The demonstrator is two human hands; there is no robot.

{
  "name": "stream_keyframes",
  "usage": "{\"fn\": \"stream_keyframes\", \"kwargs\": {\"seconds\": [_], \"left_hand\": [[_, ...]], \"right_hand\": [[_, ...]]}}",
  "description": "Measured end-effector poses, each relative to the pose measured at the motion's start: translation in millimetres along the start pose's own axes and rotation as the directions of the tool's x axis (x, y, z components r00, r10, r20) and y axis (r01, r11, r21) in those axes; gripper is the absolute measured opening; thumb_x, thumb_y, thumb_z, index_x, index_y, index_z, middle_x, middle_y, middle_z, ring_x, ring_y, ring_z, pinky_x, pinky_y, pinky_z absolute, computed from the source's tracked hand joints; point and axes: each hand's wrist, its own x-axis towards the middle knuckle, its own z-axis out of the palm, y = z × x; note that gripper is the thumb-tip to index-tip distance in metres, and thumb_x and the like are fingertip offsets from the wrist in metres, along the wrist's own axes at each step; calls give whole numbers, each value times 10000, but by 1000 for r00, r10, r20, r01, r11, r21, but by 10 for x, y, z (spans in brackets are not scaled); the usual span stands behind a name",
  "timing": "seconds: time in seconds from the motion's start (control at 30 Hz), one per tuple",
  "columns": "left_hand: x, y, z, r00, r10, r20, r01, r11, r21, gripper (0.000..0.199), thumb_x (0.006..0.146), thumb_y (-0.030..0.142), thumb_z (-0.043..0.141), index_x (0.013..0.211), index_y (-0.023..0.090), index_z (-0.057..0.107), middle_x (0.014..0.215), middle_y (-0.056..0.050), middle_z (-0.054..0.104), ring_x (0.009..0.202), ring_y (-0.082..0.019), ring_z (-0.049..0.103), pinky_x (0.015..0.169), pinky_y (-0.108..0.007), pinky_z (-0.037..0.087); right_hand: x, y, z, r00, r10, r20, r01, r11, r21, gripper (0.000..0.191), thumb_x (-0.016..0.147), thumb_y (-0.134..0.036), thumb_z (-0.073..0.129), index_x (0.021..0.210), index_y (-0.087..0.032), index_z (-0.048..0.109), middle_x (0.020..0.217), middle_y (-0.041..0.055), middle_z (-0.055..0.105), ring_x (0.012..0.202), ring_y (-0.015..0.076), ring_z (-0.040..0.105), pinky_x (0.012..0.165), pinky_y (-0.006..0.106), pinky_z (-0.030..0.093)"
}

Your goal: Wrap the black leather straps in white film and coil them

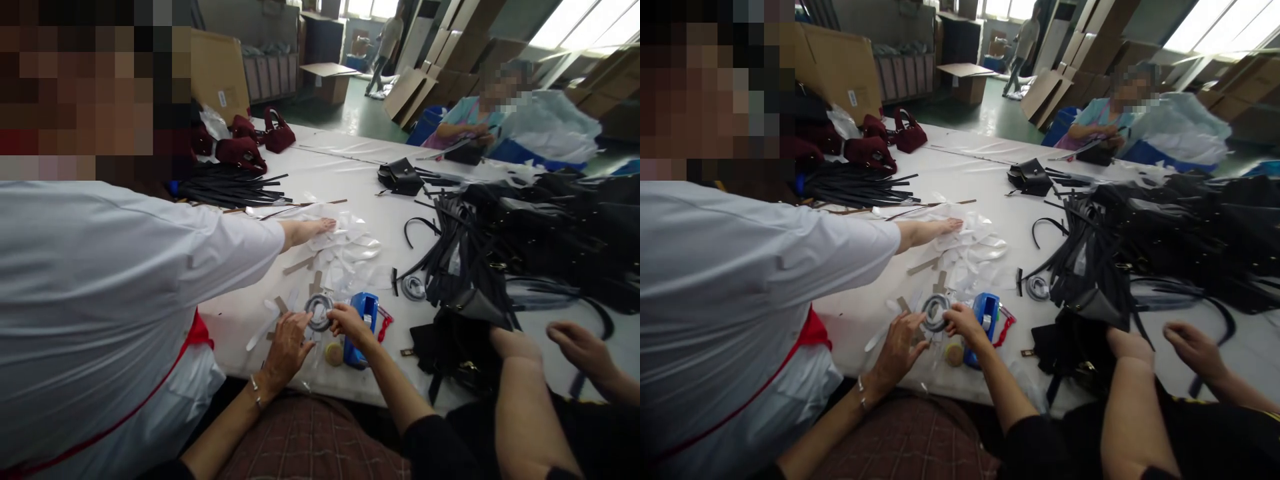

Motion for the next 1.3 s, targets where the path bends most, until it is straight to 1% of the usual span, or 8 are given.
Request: {"fn": "stream_keyframes", "kwargs": {"seconds": [0.1, 0.2, 0.33, 0.43, 0.6, 0.8, 1.03, 1.3], "left_hand": [[-76, -164, 5, 999, -47, 23, 44, 992, 118, 422, 875, 187, 576, 1293, 184, 517, 1212, -121, 630, 1160, -268, 573, 1062, -484, 414], [-270, -503, 49, 966, -249, 66, 221, 934, 282, 457, 837, 198, 603, 1285, 167, 522, 1260, -135, 607, 1187, -281, 563, 1017, -456, 460], [-643, -917, 195, 806, -586, 85, 467, 718, 516, 714, 809, 364, 664, 1426, 108, 411, 1491, -231, 406, 1385, -361, 381, 1079, -502, 390], [-903, -1055, 378, 767, -636, 87, 482, 660, 577, 828, 812, 484, 647, 1466, 64, 363, 1542, -259, 311, 1433, -381, 291, 1118, -527, 327], [-1066, -1105, 735, 896, -442, 33, 349, 749, 563, 773, 896, 542, 492, 1456, 21, 381, 1544, -256, 309, 1449, -362, 268, 1164, -529, 248], [-523, -1075, 982, 924, -367, 111, 275, 836, 475, 629, 938, 399, 469, 1456, 54, 380, 1535, -241, 338, 1451, -327, 283, 1161, -522, 268], [94, -832, 780, 851, -520, 75, 484, 831, 273, 605, 927, 298, 505, 1472, 112, 318, 1535, -214, 355, 1434, -315, 318, 1123, -530, 312], [-803, -530, 371, 931, -283, 232, 267, 959, 98, 107, 905, 174, 511, 910, 186, 617, 906, -61, 653, 889, -213, 596, 832, -352, 490]], "right_hand": [[84, -402, -434, 977, -111, -184, 139, 979, 150, 204, 582, -201, 737, 685, -159, 566, 482, -36, 572, 407, 109, 543, 365, 197, 439], [127, -793, -922, 855, -241, -459, 395, 877, 275, 204, 670, -241, 671, 800, -189, 522, 603, -65, 614, 546, 68, 613, 577, 178, 553], [93, -926, -1290, 701, -274, -659, 570, 770, 286, 296, 641, -204, 679, 891, -200, 522, 670, -73, 640, 587, 63, 633, 624, 185, 562], [47, -656, -1268, 734, -264, -626, 529, 800, 283, 364, 559, -190, 743, 891, -160, 598, 661, -33, 667, 538, 83, 617, 530, 190, 533], [2, -32, -1089, 815, -179, -550, 350, 910, 222, 456, 480, -277, 808, 882, -141, 642, 670, -12, 694, 546, 89, 620, 522, 184, 525], [-38, 216, -1030, 832, -168, -528, 262, 959, 107, 464, 460, -299, 833, 855, -115, 674, 660, 10, 707, 514, 110, 609, 481, 203, 502], [-46, 210, -990, 850, -274, -450, 241, 962, -130, 444, 560, -438, 787, 869, -126, 719, 715, 22, 713, 568, 125, 601, 559, 247, 511], [-19, 504, -311, 955, -297, -8, 241, 791, -562, 267, 744, -405, 627, 807, -171, 738, 703, 43, 710, 665, 196, 651, 673, 305, 504]]}}
